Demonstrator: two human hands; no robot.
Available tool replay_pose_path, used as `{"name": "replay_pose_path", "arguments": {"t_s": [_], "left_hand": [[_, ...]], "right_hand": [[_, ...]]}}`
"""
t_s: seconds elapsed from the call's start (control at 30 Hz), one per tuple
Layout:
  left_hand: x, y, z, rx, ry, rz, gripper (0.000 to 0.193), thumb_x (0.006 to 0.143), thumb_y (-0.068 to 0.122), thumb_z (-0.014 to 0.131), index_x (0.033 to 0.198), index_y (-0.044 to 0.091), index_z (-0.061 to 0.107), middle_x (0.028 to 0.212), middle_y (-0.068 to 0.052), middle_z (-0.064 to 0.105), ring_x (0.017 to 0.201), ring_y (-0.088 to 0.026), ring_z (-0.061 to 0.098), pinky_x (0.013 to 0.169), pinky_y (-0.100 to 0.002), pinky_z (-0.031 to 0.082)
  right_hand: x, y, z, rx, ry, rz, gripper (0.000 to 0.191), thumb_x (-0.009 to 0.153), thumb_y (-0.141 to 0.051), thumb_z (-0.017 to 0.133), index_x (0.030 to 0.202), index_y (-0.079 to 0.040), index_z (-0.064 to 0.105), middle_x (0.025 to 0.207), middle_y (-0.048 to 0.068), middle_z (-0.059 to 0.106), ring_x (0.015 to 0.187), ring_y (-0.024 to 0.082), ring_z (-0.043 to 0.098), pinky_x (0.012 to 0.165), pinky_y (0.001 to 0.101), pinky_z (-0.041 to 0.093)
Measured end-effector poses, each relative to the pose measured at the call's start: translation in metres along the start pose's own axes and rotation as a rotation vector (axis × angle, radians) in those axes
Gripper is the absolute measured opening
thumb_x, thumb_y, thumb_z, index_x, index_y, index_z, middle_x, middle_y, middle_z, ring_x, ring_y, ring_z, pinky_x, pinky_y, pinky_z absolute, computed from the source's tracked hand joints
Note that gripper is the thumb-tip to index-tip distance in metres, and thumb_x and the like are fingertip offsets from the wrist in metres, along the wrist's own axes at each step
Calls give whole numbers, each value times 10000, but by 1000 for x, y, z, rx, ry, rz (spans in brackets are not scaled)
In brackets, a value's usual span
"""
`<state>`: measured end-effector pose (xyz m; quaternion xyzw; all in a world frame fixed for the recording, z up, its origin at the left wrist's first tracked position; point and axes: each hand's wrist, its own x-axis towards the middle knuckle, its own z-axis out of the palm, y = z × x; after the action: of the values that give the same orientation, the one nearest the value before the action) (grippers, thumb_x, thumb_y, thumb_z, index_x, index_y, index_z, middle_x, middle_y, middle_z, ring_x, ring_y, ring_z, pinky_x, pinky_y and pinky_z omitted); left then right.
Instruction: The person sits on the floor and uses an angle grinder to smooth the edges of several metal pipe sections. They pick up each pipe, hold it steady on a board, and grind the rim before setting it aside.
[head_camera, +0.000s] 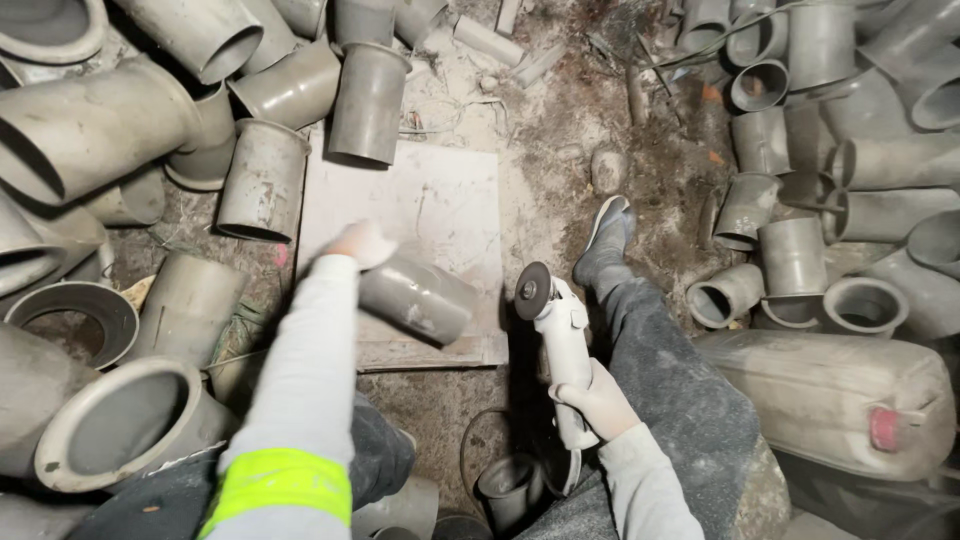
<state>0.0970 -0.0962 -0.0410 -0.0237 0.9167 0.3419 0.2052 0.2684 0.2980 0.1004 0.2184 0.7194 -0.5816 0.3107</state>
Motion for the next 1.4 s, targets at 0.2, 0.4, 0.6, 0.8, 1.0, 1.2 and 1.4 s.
{"name": "replay_pose_path", "arguments": {"t_s": [0.2, 0.4, 0.6, 0.8, 1.0, 1.2, 1.4], "left_hand": [[11, 45, -71, 671, -420, -302, 397, 917, 275, 535, 1139, 48, 772, 1181, -228, 732, 1108, -363, 712, 975, -457, 570], [90, 361, -146, -216, 488, 377, 319, 1003, 249, 493, 1131, 54, 710, 1086, -162, 761, 991, -278, 762, 899, -428, 614], [39, 359, -41, -917, 530, 957, 240, 1033, 81, 586, 1262, 46, 523, 1119, -169, 700, 1022, -317, 727, 971, -407, 574], [-63, 50, -10, 514, -512, 265, 305, 863, 184, 614, 1108, 68, 751, 1164, -211, 727, 1065, -373, 706, 940, -470, 553], [-217, -50, -171, 607, -477, -273, 550, 852, 510, 703, 1135, 39, 731, 1211, -207, 712, 1139, -358, 697, 1006, -457, 543], [-319, -9, -162, 520, -89, -331, 600, 780, 588, 703, 1017, 38, 667, 1106, -195, 700, 1078, -365, 669, 926, -478, 534], [-312, 20, -171, 521, -287, -261, 252, 907, 306, 592, 848, 128, 761, 872, -99, 770, 853, -258, 751, 823, -416, 608]], "right_hand": [[16, 33, -8, -35, -81, -12, 514, 654, -112, 777, 1113, 47, 608, 835, 91, 668, 682, 187, 632, 603, 346, 555], [30, 47, -8, -288, -83, -23, 595, 656, -219, 827, 1140, 39, 596, 928, 82, 704, 834, 152, 662, 757, 294, 560], [37, 46, -1, -280, -117, -49, 570, 653, -226, 814, 1112, 55, 623, 887, 92, 710, 795, 168, 664, 727, 313, 569], [43, 44, 10, -176, -131, 77, 490, 695, -164, 787, 1099, 44, 603, 816, 117, 689, 648, 214, 664, 575, 371, 572], [41, 33, 14, -89, -174, 9, 452, 697, -139, 752, 1087, 36, 605, 791, 120, 669, 582, 207, 660, 516, 376, 571], [31, 23, 17, -86, -166, 51, 443, 705, -139, 736, 1081, 44, 590, 773, 123, 654, 562, 229, 655, 503, 383, 562], [33, 22, 20, -88, -134, 8, 464, 722, -131, 747, 1113, 54, 580, 808, 120, 666, 599, 205, 660, 530, 367, 568]]}}
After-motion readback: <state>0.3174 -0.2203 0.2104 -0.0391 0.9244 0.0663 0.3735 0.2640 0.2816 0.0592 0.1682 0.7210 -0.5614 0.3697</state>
